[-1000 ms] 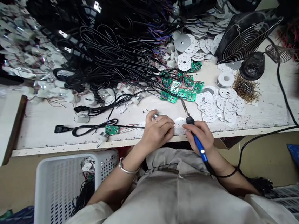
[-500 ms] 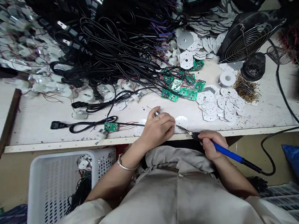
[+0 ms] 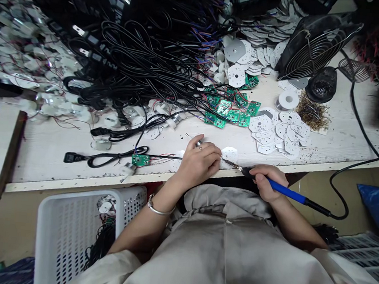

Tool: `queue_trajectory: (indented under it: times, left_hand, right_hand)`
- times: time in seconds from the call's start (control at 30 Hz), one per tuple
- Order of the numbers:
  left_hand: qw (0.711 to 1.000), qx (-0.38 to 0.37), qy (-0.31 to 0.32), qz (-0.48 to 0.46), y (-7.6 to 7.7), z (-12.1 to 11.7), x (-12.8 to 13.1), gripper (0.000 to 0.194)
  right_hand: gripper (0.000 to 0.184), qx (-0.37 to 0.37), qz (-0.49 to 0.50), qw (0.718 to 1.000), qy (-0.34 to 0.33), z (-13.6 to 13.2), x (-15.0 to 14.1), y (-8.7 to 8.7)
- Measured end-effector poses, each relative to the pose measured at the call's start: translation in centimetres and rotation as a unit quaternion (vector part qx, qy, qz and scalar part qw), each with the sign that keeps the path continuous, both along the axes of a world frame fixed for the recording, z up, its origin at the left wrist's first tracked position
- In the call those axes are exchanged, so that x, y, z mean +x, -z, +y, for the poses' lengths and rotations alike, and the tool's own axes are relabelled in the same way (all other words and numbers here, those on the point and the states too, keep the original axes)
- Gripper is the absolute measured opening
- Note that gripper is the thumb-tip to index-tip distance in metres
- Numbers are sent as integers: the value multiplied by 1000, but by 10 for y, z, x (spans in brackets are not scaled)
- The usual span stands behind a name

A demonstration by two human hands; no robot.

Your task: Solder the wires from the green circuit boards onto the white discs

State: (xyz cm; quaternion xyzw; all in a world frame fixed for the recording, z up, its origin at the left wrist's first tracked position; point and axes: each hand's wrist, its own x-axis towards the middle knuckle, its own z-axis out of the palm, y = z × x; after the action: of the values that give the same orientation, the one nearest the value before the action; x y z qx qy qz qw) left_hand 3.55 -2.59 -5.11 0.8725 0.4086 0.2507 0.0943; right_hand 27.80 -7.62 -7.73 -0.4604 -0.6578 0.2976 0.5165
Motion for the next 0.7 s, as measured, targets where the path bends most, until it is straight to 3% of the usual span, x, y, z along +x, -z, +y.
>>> queue_trajectory:
  times: [0.33,0.7]
  left_hand:
    - [999,-41,-7,-1,-2,-1,0,12]
    - [1000,-16,-7,-1,1,-1,0,11]
  right_hand:
    - [21,-1,-42,999,11,1,0,-2]
    - [18,48,-56,997,-23,7,-2,-8]
